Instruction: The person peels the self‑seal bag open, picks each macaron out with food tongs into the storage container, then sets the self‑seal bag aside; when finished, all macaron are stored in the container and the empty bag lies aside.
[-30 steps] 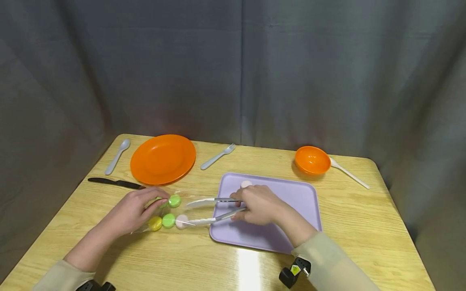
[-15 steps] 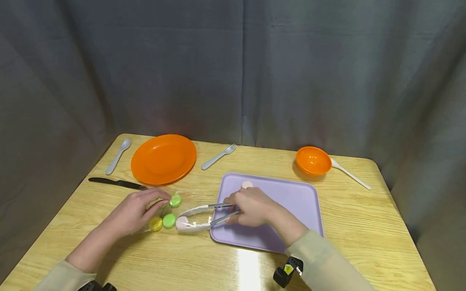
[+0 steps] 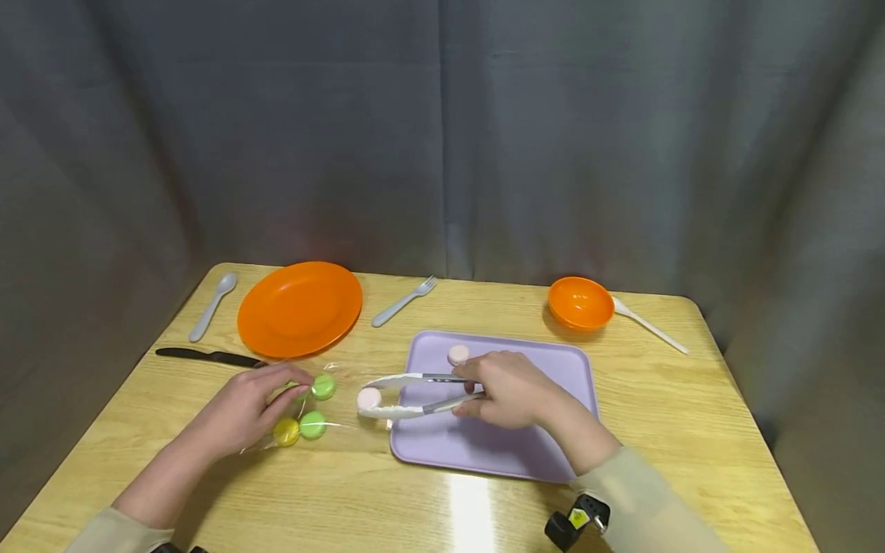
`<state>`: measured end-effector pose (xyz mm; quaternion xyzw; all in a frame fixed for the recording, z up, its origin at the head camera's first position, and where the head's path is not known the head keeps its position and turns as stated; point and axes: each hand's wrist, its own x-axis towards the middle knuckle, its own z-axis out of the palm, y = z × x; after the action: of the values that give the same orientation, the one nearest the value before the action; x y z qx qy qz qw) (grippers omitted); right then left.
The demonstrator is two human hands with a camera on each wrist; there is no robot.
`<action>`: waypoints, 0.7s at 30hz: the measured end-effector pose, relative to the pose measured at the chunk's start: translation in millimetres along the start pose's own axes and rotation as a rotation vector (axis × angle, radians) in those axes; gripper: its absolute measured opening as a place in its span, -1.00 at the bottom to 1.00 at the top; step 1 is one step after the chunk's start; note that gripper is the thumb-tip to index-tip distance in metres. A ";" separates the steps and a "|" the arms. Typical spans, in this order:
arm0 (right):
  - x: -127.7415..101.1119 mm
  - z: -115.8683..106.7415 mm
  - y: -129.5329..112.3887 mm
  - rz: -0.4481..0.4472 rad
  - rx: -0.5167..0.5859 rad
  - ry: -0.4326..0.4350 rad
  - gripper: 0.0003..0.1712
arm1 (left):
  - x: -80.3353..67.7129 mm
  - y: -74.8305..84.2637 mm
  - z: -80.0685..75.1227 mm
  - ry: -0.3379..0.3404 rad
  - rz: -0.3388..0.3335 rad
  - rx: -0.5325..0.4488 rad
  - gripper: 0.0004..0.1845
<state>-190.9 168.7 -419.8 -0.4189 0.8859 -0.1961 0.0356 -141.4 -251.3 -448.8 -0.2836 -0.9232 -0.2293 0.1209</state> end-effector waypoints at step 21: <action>-100.3 -50.2 51.3 0.241 -0.101 0.160 -0.72 | 0.1 0.9 1.4 -0.013 -0.003 -0.003 -0.85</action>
<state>-174.8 289.9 -403.1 -0.2937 0.9385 -0.1784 -0.0329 -141.1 -249.9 -449.7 -0.2840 -0.9240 -0.2290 0.1143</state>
